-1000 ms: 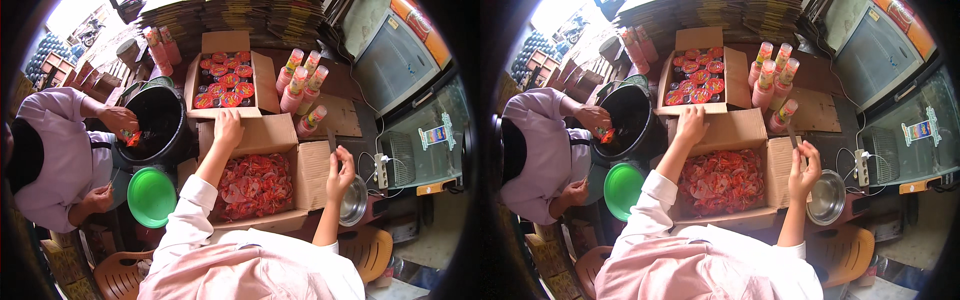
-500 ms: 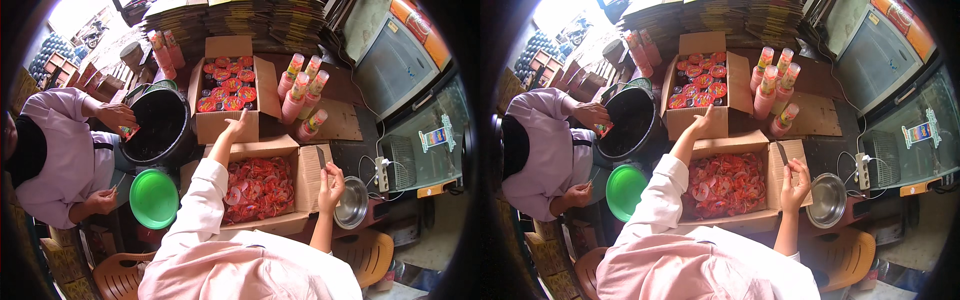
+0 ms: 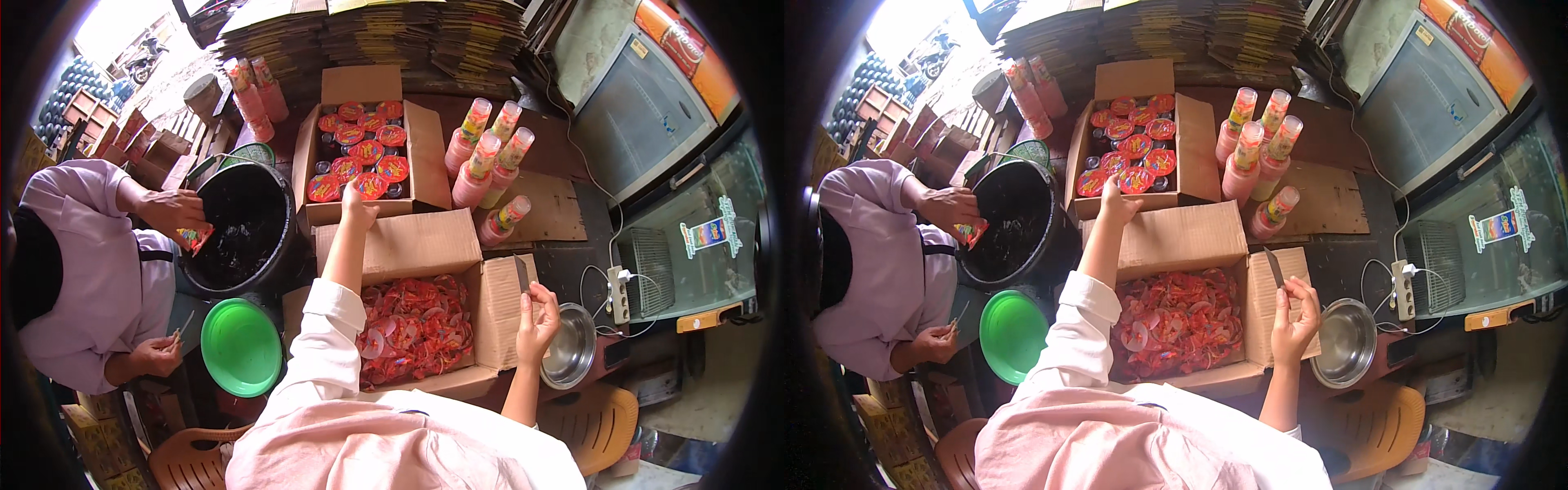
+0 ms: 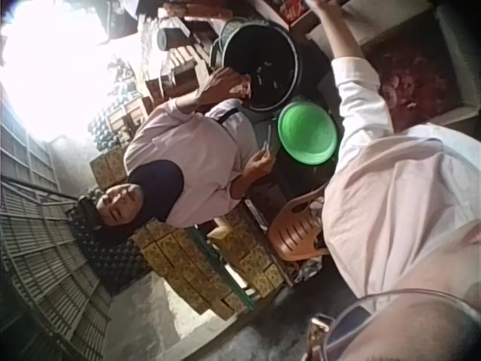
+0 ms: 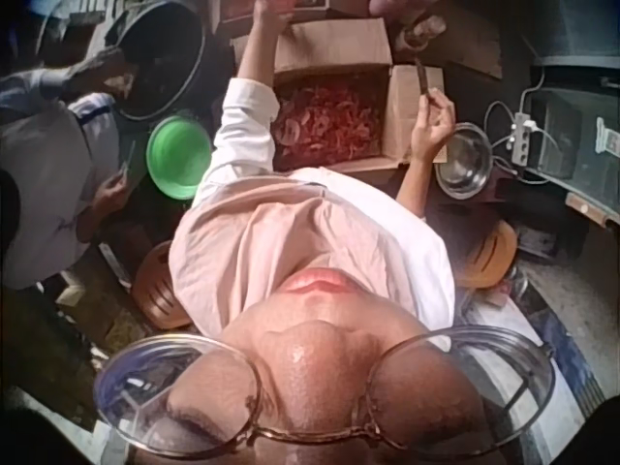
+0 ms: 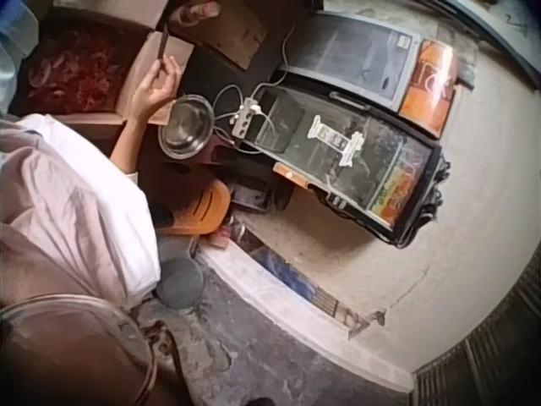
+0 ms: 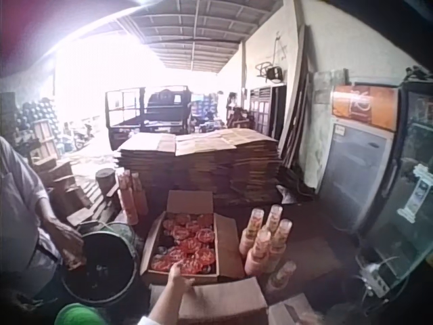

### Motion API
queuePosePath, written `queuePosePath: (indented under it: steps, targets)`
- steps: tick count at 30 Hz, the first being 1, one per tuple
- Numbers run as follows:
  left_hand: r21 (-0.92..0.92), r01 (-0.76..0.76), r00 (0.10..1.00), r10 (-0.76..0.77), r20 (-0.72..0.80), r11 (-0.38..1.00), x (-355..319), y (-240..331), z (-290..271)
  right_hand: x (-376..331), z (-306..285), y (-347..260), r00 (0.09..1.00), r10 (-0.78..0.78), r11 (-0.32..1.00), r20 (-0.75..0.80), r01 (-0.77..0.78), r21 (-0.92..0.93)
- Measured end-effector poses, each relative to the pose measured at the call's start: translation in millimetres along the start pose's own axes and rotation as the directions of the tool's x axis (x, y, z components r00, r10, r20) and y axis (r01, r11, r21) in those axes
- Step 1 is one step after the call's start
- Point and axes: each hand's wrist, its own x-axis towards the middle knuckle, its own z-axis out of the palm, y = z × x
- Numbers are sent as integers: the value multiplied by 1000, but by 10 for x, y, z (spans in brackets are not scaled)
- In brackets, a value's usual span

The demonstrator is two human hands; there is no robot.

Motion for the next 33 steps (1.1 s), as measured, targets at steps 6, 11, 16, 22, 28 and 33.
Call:
queuePosePath:
  steps: [6, 11, 16, 22, 28, 33]
  targets:
    - [660, -460, 882, 392, 262, 593, 110, 33, -374, -8, 132, -151, 998, -26, 997, 49, 23, 73]
    - [900, -167, 864, 381, 330, -402, -630, -388, -301, -10, 82, -38, 999, 9, 1000, 31, -10, 15]
    - [894, -213, 871, 339, 357, -395, -391, -489, -577, -31, 157, -26, 997, -6, 1000, 71, 4, 20]
    - [901, -273, 852, 350, 390, -338, -311, -480, -694, -43, 187, -56, 994, 19, 999, 104, -23, 34]
    - [890, -333, 791, 421, 444, -312, -515, -347, -496, -28, 171, -71, 996, 12, 1000, 90, -14, 22]
    - [828, -289, 667, 519, 534, -480, -320, -181, -130, -9, 142, -107, 997, 18, 1000, 80, -19, 11]
